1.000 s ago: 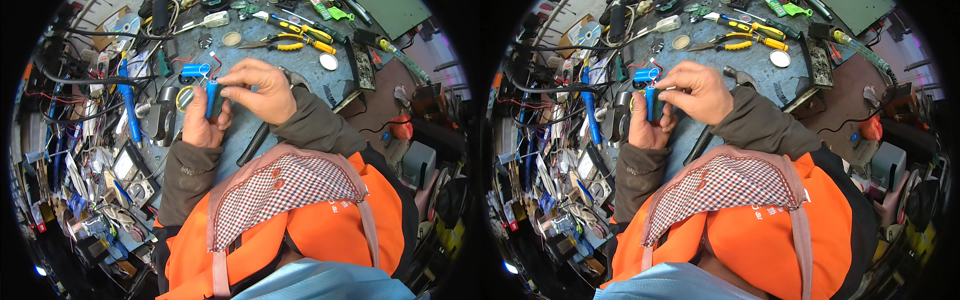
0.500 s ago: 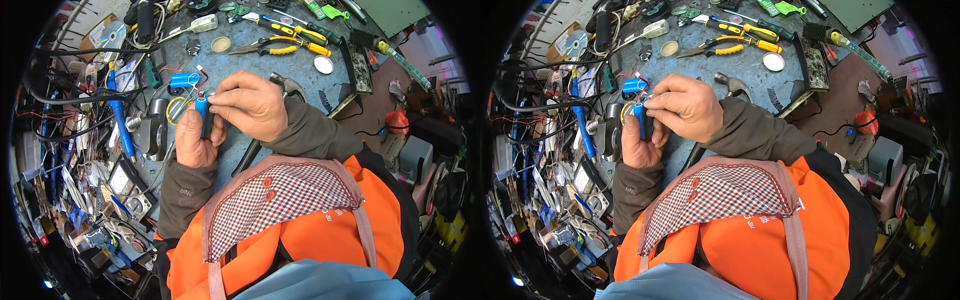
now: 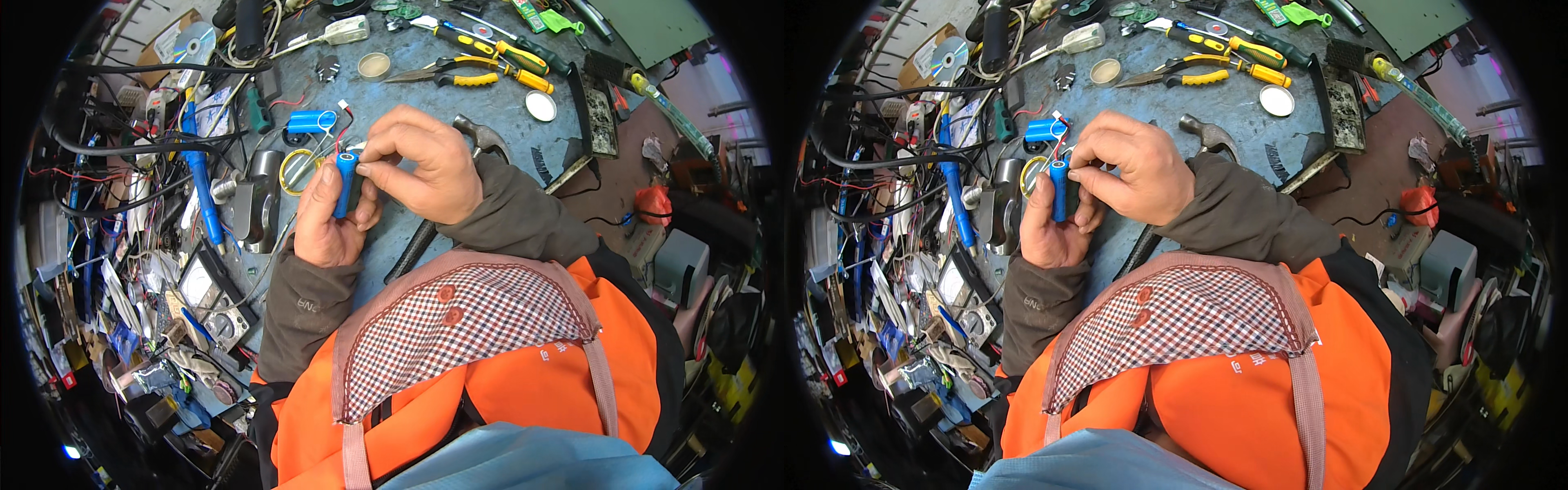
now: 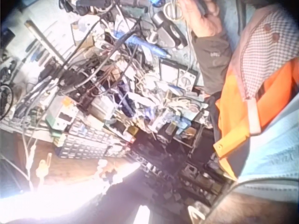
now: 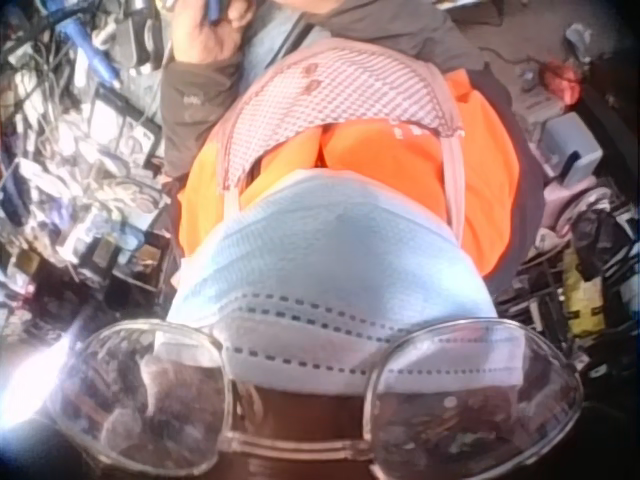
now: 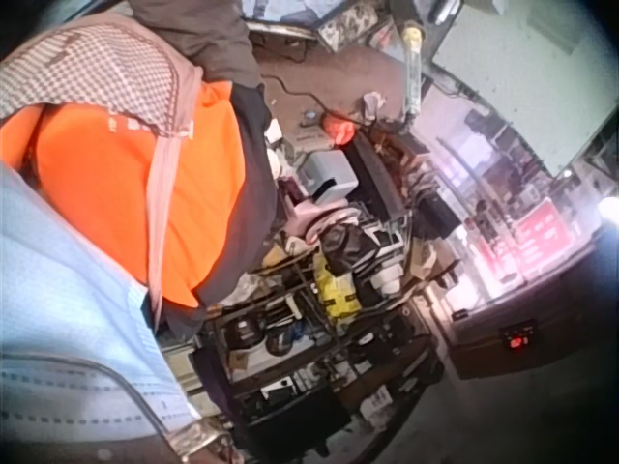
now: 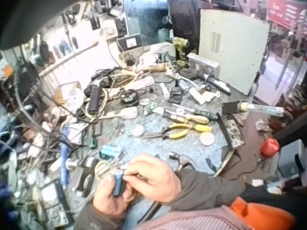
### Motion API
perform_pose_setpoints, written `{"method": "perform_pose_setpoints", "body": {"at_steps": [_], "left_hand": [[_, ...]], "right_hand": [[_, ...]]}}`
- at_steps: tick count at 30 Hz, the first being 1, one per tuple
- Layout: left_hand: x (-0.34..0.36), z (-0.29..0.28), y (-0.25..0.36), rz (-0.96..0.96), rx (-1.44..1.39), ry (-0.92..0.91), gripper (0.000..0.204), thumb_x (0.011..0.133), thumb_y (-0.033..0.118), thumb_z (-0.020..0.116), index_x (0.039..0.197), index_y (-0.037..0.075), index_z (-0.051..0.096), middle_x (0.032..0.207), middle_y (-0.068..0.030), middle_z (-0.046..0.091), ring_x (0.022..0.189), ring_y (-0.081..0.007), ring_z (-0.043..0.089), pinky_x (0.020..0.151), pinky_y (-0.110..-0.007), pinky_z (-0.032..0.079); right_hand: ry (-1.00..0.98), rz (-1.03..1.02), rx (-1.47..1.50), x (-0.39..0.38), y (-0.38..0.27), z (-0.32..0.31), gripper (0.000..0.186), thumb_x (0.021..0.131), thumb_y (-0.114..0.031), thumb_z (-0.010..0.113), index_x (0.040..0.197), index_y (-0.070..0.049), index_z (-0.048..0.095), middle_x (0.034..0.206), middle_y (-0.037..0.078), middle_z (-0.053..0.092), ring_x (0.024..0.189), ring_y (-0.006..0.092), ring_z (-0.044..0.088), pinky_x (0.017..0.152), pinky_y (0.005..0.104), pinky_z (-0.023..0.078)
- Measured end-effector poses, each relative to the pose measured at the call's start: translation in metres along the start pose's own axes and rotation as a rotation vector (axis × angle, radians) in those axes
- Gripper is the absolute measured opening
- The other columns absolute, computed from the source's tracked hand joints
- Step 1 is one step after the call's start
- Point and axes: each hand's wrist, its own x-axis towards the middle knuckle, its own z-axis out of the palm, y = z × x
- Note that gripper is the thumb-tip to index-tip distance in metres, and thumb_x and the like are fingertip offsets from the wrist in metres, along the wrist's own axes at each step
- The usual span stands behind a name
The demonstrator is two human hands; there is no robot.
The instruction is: The person solders wires to a small white component and then to a blue cylindrical battery pack. They use a soldering iron and solder wire, handling the components with both hands on a cluttered workbench.
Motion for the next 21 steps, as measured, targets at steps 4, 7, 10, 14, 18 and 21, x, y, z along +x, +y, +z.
{"method": "perform_pose_setpoints", "body": {"at_steps": [4,7,10,14,18,21], "left_hand": [[-0.0015,0.0021,0.0008,-0.016,-0.005,0.029,0.039,0.111,0.041,0.052,0.119,0.004,0.058,0.091,-0.0085,0.063,0.066,-0.0132,0.051,0.057,-0.027,0.039],[-0.0001,0.0005,0.0003,-0.012,0.015,0.011,0.04,0.11,0.043,0.053,0.117,0.004,0.06,0.089,-0.0075,0.063,0.064,-0.0132,0.05,0.057,-0.028,0.039],[0.0019,-0.0009,-0.0006,-0.015,0.033,0.022,0.041,0.109,0.044,0.053,0.115,0.004,0.061,0.088,-0.0069,0.062,0.063,-0.0131,0.049,0.055,-0.027,0.038],[0.0021,0.0008,0.0012,-0.02,0.066,0.039,0.042,0.109,0.045,0.054,0.112,0.004,0.062,0.084,-0.0058,0.062,0.061,-0.0134,0.05,0.054,-0.027,0.037],[0.0016,0.0015,0.0006,-0.014,0.066,0.044,0.042,0.108,0.045,0.055,0.11,0.004,0.064,0.082,-0.0056,0.063,0.06,-0.0137,0.05,0.053,-0.027,0.036],[0.0017,0.0034,0.0007,-0.008,0.09,0.053,0.045,0.109,0.046,0.052,0.113,0.003,0.061,0.078,-0.0063,0.061,0.058,-0.0135,0.05,0.053,-0.028,0.038]], "right_hand": [[0.005,-0.025,-0.034,0.001,0.001,-0.0005,0.014,0.084,0.001,0.078,0.095,0.0,0.07,0.095,0.011,0.066,0.079,0.0239,0.068,0.068,0.0332,0.055],[0.009,-0.017,-0.046,-0.0006,-0.0004,0.0017,0.013,0.085,0.001,0.077,0.095,-0.001,0.069,0.094,0.011,0.065,0.079,0.0256,0.067,0.068,0.0336,0.055],[0.004,-0.025,-0.075,-0.0006,0.0007,0.0024,0.013,0.086,0.001,0.076,0.095,-0.001,0.068,0.092,0.011,0.064,0.078,0.0261,0.066,0.067,0.034,0.054],[-0.001,-0.055,-0.141,-0.0014,0.0033,0.0041,0.014,0.086,-0.004,0.076,0.096,-0.003,0.065,0.091,0.011,0.063,0.076,0.029,0.065,0.065,0.0369,0.053],[-0.01,-0.075,-0.176,-0.0021,0.0051,0.0049,0.014,0.087,-0.007,0.075,0.095,-0.004,0.064,0.091,0.011,0.062,0.075,0.0308,0.065,0.064,0.0386,0.053],[-0.007,-0.098,-0.201,-0.0026,0.0048,0.0063,0.014,0.087,-0.008,0.074,0.094,-0.005,0.063,0.092,0.011,0.063,0.075,0.0315,0.065,0.062,0.0398,0.053]]}}
